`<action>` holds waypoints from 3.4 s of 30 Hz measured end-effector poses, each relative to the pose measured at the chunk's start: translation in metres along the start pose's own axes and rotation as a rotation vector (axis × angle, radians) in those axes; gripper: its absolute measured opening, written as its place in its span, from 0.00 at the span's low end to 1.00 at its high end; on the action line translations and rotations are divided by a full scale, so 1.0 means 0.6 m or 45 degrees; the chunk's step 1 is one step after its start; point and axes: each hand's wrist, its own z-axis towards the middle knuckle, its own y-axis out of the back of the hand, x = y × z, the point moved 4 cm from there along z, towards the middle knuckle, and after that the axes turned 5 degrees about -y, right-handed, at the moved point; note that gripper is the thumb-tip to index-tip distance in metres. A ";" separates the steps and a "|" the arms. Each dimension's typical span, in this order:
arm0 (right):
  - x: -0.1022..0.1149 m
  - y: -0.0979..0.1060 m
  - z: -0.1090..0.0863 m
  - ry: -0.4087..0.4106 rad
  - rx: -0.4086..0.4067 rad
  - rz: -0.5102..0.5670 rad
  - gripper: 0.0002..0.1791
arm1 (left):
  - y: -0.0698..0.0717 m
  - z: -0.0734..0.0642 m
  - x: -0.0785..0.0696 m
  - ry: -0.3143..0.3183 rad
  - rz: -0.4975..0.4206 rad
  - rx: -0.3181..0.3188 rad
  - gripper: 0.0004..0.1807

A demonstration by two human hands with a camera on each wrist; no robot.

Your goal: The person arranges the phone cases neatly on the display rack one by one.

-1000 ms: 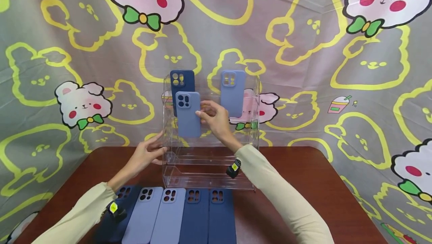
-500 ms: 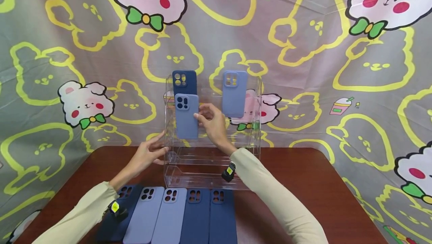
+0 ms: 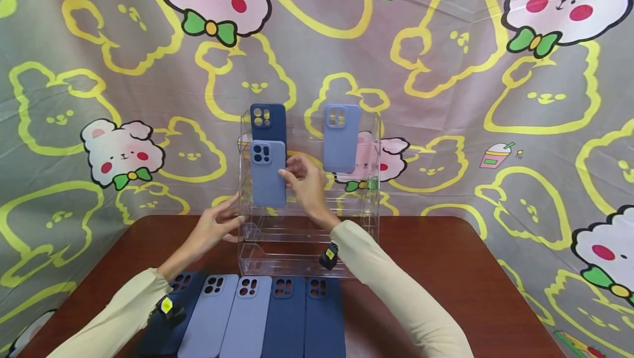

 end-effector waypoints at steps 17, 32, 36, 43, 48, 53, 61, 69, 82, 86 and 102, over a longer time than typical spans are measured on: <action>0.003 0.040 -0.007 -0.053 -0.008 -0.207 0.15 | -0.006 0.013 -0.011 -0.010 0.018 -0.008 0.39; 0.003 0.066 -0.029 0.037 0.059 -0.243 0.11 | -0.002 0.004 -0.007 0.000 0.049 -0.013 0.38; 0.004 0.078 -0.041 0.061 0.106 -0.266 0.11 | 0.000 -0.004 0.000 0.043 0.039 -0.031 0.38; 0.004 0.110 -0.056 0.012 0.119 -0.237 0.11 | -0.004 -0.001 -0.001 0.028 0.029 -0.026 0.38; 0.002 0.122 -0.073 -0.003 0.197 -0.334 0.13 | -0.001 -0.005 0.001 0.035 0.028 -0.023 0.39; 0.000 0.137 -0.099 -0.064 0.289 -0.408 0.15 | -0.003 -0.003 0.000 0.020 0.028 -0.016 0.38; -0.003 0.158 -0.137 -0.081 0.321 -0.541 0.13 | -0.004 -0.004 0.000 0.023 -0.001 -0.014 0.39; -0.022 0.156 -0.185 -0.013 0.250 -0.563 0.06 | -0.004 -0.004 0.003 0.031 0.010 -0.022 0.38; -0.041 0.129 -0.262 0.133 0.762 -1.058 0.11 | -0.004 -0.005 -0.001 0.008 0.050 -0.013 0.38; -0.048 0.121 -0.282 0.044 0.970 -1.236 0.25 | -0.003 -0.003 0.001 0.025 0.036 -0.020 0.38; -0.162 0.161 -0.324 -0.316 1.181 -1.410 0.49 | -0.005 -0.003 0.006 0.036 0.044 -0.025 0.38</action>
